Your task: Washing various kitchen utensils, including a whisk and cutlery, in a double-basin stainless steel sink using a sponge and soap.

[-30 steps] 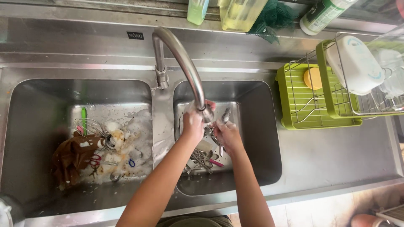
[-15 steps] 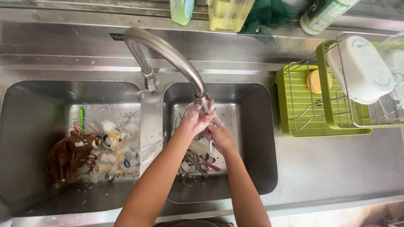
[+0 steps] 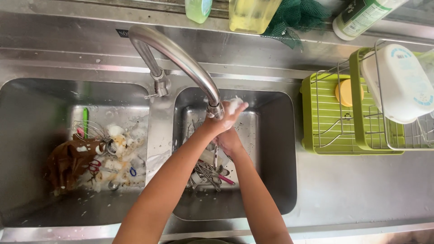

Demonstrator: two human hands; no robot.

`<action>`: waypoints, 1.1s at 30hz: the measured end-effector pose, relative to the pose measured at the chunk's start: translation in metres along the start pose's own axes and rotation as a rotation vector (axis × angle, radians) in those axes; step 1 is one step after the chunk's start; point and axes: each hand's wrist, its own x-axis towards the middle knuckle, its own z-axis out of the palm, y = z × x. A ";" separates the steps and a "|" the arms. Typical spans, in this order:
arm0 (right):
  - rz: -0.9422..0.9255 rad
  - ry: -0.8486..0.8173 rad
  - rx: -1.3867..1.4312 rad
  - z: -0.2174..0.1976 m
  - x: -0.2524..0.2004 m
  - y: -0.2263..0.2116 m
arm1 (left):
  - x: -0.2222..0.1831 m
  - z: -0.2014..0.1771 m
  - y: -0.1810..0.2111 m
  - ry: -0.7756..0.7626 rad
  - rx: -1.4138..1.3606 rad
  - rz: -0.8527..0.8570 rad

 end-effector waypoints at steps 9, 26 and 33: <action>-0.154 0.123 -0.572 -0.035 0.073 0.047 | -0.046 -0.006 -0.059 0.359 -0.248 -0.070; 0.303 -0.054 -0.920 0.020 0.028 -0.059 | -0.069 0.013 -0.125 0.074 -0.031 -0.112; -0.048 -0.029 -0.047 -0.006 0.039 -0.034 | -0.014 0.010 -0.043 0.366 -0.311 -0.165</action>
